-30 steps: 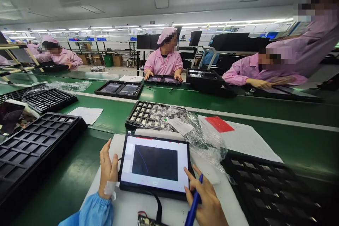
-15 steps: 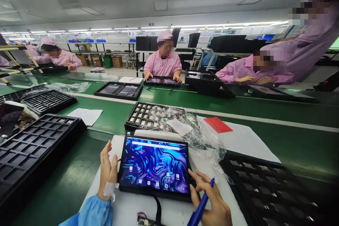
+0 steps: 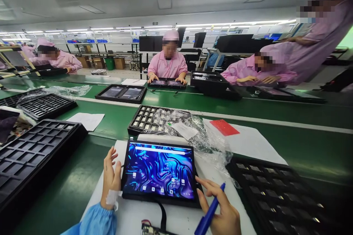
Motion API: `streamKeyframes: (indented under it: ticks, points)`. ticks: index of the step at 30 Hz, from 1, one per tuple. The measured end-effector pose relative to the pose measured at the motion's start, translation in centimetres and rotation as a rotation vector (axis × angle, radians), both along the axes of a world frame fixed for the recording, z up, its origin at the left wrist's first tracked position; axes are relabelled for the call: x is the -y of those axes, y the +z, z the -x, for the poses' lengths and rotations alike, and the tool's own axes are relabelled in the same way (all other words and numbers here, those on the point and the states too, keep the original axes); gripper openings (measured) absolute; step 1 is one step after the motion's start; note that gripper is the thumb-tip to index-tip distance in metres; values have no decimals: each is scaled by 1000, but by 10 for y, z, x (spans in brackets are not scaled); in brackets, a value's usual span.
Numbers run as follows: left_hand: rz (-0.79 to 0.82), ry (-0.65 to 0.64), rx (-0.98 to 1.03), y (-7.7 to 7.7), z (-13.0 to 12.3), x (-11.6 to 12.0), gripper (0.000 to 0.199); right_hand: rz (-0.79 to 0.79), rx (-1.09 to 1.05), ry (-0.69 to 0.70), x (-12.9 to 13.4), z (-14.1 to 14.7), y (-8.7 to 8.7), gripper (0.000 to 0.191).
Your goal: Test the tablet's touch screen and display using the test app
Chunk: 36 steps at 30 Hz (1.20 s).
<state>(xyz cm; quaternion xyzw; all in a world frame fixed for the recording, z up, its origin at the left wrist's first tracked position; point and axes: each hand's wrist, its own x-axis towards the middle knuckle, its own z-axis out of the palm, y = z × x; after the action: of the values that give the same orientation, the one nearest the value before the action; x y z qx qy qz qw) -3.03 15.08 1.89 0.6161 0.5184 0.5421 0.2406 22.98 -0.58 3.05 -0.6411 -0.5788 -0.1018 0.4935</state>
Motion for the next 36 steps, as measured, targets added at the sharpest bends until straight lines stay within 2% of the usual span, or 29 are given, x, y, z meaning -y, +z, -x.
streamKeyframes:
  ticks: [4, 9, 14, 17, 23, 28, 32, 36]
  points:
    - [-10, -9, -15, 3, 0, 1, 51, 64, -58, 18, 4, -3, -2, 14]
    - [-86, 0, -82, 9, 1, 5, 43, 2, -106, 129, 6, -4, -5, 22]
    - [-187, -9, -208, 3, 10, 0, 38, -12, -132, 91, 5, 1, 4, 20]
    - [-220, -43, -254, -2, 15, -5, 37, -35, -218, 88, 5, 3, 11, 20]
    - [-236, -54, -245, 1, 10, -5, 37, -48, -291, 50, 2, 5, 15, 21]
    - [-224, -72, -236, -2, 10, -7, 40, -45, -293, 49, -2, 5, 6, 7]
    - [-202, -88, -224, -5, 13, -10, 43, -39, -294, 52, -4, 5, 3, 12]
    - [-178, -92, -196, -4, 11, -8, 43, -35, -297, 84, -4, 8, 9, 19]
